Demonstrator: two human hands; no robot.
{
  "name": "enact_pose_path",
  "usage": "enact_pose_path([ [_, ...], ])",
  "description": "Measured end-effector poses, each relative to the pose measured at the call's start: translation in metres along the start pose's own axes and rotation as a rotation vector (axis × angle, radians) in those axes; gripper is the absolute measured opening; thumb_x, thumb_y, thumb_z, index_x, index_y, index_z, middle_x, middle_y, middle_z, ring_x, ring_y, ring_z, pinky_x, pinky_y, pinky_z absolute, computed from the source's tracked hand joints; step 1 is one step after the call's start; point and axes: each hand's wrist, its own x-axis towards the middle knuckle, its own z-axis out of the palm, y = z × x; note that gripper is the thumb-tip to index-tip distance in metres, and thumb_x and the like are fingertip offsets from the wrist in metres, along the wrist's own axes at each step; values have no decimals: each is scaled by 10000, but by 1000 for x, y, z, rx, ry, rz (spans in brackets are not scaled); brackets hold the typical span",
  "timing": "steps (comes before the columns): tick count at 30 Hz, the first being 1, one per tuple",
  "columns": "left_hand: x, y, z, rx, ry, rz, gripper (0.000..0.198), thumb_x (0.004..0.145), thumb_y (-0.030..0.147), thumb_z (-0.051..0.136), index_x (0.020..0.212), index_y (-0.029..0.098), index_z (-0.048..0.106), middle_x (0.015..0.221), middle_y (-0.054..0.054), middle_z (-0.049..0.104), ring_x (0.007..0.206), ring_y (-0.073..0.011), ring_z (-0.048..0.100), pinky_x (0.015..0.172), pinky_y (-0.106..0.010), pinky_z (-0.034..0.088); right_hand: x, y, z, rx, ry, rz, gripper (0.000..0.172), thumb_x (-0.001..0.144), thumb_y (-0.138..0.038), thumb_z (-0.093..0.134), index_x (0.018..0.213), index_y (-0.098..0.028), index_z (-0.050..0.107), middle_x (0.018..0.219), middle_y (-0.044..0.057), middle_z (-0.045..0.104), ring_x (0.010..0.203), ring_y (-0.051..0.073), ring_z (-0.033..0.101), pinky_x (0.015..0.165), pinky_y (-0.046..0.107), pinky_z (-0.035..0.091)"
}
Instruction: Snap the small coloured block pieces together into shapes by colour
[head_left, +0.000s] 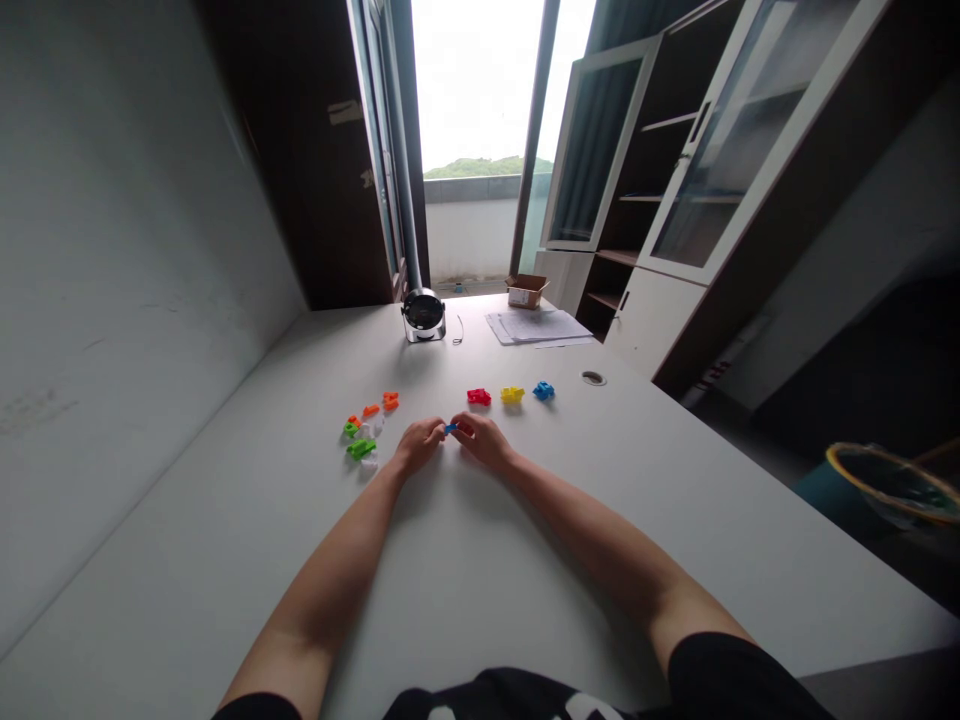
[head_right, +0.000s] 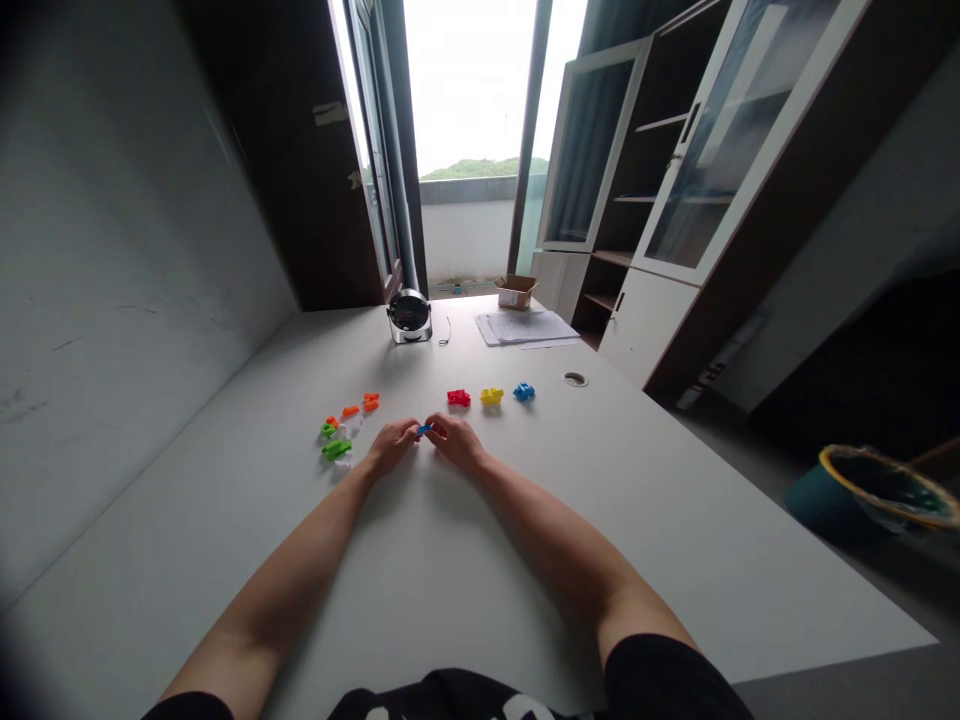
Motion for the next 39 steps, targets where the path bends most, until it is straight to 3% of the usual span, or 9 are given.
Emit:
enact_pose_path([
  [12, -1, 5, -3, -1, -11, -25, 334, 932, 392, 390, 814, 211, 645, 784, -13, 683, 733, -174, 585, 682, -258, 406, 0, 1, 2, 35, 1, 16, 188, 928, -379, 595, 1036, -242, 666, 796, 7, 692, 667, 143, 587, 659, 246, 458],
  [18, -2, 4, -2, -55, -6, -4, 470, 985, 424, 266, 832, 205, 653, 806, -21, 689, 764, -171, 610, 710, -256, 429, 11, 12, -4, 233, 74, 75, 223, 919, -419, 584, 1010, -224, 641, 813, 17, 692, 702, 155, 633, 683, 274, 505],
  [23, -2, 1, 0, -52, 3, -3, 479, 983, 429, 247, 826, 211, 644, 795, -18, 686, 748, -169, 614, 700, -257, 432, 30, 43, -46, 219, 270, 169, 275, 868, -441, 607, 1002, -204, 648, 834, 35, 699, 783, 182, 662, 717, 291, 515],
  [29, -2, 4, -1, -55, -2, -3, 474, 980, 452, 258, 815, 216, 634, 780, -17, 688, 738, -169, 620, 699, -257, 434, 21, 101, -121, -67, 378, 529, 293, 838, -443, 611, 979, -194, 672, 818, 57, 703, 697, 180, 627, 623, 272, 452],
  [33, -2, 3, 0, -32, 6, -7, 467, 978, 447, 266, 822, 218, 643, 784, -19, 696, 737, -171, 623, 702, -262, 429, 0, 131, -146, -199, 295, 702, 196, 803, -373, 644, 869, -190, 671, 812, 71, 698, 694, 186, 608, 612, 278, 426],
  [39, -2, 4, -1, -20, -9, -29, 464, 974, 453, 272, 837, 222, 649, 800, -20, 706, 742, -176, 627, 723, -269, 435, -15, 148, -154, -231, 110, 679, 144, 777, -319, 669, 824, -184, 680, 760, 58, 689, 628, 177, 600, 590, 281, 419],
])
